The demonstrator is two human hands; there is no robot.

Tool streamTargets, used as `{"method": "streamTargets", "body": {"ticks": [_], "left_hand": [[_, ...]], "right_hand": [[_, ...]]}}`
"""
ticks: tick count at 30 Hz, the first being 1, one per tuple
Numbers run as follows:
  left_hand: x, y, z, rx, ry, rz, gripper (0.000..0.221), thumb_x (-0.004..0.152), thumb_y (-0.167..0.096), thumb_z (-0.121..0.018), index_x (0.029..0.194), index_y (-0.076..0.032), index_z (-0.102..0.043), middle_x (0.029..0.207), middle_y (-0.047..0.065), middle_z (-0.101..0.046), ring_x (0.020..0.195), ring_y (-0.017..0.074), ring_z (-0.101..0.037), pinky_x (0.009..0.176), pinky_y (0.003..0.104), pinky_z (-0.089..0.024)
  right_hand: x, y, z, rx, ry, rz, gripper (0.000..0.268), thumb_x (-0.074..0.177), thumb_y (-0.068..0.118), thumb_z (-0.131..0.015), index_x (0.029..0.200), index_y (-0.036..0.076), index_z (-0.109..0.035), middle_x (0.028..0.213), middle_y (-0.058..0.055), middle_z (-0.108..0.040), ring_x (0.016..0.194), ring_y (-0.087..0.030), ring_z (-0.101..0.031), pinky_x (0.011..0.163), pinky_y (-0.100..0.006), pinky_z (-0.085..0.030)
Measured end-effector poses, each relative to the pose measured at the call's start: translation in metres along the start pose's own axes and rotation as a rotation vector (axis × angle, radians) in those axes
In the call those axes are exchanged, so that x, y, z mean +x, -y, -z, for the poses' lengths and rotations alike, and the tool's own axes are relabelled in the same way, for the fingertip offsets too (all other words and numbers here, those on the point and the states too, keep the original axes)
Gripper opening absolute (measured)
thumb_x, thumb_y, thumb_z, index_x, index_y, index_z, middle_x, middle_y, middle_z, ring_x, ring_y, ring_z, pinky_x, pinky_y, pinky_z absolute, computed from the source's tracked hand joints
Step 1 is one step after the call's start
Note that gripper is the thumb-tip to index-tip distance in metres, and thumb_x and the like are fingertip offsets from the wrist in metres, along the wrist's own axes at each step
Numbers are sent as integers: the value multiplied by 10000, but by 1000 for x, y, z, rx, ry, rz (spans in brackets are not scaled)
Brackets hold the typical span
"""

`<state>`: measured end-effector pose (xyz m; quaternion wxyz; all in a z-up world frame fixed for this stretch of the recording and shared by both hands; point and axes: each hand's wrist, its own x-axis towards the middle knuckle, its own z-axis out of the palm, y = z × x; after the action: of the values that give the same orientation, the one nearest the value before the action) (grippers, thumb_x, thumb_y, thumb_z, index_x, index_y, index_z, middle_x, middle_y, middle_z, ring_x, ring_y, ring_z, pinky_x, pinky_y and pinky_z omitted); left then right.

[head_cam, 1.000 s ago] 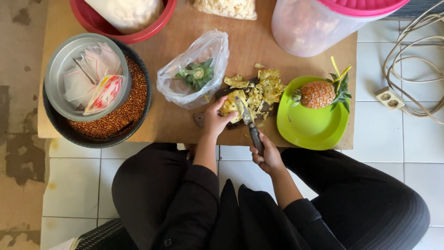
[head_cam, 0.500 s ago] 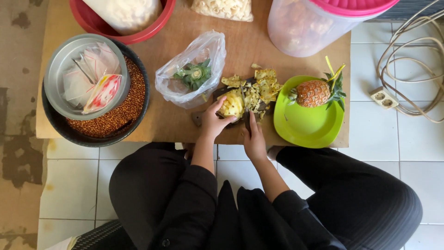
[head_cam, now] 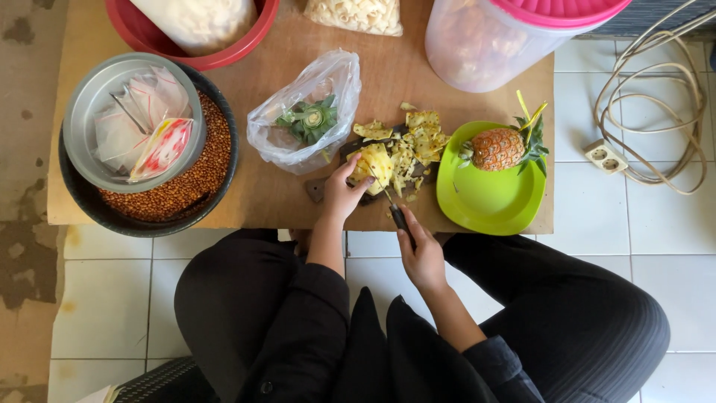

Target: A person uses a knife to peel the skin and remove the eyes from a pineapple on a wooden surface.

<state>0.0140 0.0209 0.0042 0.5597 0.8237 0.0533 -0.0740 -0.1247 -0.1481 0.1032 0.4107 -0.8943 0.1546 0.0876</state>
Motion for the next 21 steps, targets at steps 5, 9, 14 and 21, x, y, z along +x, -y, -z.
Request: {"method": "streamTargets", "body": {"ticks": [5,9,14,21], "left_hand": [[-6,-15,4,-30,-5,48,691,830,-420,-847,1445,-249,-585,1393,142,-628,1258,321,-615,1036,389,-534],[-7,-19,4,-60,-20,125,675,820,-396,-838,1430,-237,-596,1325,175,-665,1089,323,-706,868,359,-613],[0,-13,2,-64,-14,199,658,811,-420,-832,1417,-289,-609,1166,155,-734,957,270,-748,765,318,-631],[12,-8,0,-118,-41,186,610,773,-326,-846,1347,-216,-668,1211,189,-724,992,276,-744,787,307,-616]], "right_hand": [[-9,2,-2,-89,29,-2,522,1030,335,-523,1544,352,-437,1236,-156,-678,1093,-371,-689,876,-458,-586],[-10,-3,-7,-240,30,44,559,1025,375,-502,1566,392,-366,1125,-127,-680,936,-397,-716,802,-494,-599],[-1,-15,-14,-392,-45,101,547,1035,378,-477,1566,427,-354,992,-65,-650,798,-349,-724,711,-454,-602],[19,-20,-21,-565,-181,186,559,992,392,-527,1526,504,-406,904,-8,-619,679,-305,-724,613,-409,-589]]}}
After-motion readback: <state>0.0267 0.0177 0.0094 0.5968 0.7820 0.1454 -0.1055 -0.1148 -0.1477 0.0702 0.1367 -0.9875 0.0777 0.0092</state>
